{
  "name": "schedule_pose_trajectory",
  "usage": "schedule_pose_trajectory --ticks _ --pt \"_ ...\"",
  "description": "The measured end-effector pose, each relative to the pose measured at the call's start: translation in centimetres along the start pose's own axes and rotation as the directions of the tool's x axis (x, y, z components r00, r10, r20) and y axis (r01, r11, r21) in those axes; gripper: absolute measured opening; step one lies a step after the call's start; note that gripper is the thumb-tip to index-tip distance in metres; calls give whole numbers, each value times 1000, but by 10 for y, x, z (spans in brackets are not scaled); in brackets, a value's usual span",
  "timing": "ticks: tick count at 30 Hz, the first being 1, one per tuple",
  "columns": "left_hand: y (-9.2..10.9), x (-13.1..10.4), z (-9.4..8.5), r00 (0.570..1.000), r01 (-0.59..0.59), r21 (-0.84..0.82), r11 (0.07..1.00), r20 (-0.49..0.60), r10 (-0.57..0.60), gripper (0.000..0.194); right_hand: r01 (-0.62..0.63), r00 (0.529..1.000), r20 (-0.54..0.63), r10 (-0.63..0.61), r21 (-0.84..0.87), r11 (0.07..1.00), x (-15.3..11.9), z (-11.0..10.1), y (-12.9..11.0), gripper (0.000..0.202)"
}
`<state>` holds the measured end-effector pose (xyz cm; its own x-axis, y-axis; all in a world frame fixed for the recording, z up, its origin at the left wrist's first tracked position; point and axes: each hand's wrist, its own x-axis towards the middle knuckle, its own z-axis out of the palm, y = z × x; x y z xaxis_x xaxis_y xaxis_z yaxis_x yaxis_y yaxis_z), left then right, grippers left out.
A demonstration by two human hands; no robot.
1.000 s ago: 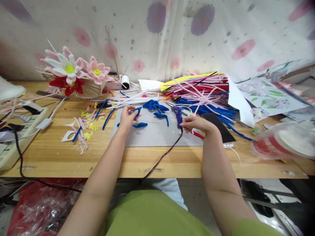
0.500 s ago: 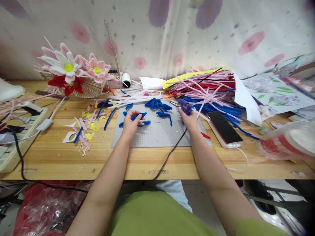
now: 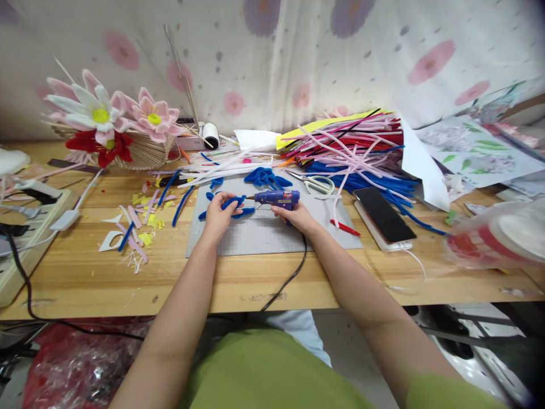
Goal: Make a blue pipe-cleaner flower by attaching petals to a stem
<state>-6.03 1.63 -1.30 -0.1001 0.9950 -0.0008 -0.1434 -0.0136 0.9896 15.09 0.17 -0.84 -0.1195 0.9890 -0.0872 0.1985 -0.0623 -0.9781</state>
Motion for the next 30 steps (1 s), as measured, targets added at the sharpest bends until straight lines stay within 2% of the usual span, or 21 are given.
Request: schedule_pose_trajectory --ticks 5,17,30 --pt "-1 0 1 999 36 -23 999 6 -36 20 8 1000 -18 -8 -2 1000 1 3 0 37" --pt "-5 2 -1 999 53 -39 998 14 -52 24 66 997 -28 -70 -125 990 6 5 10 38" --pt "-4 1 0 998 62 -29 998 11 -61 23 83 994 -60 -90 -107 991 7 3 14 41"
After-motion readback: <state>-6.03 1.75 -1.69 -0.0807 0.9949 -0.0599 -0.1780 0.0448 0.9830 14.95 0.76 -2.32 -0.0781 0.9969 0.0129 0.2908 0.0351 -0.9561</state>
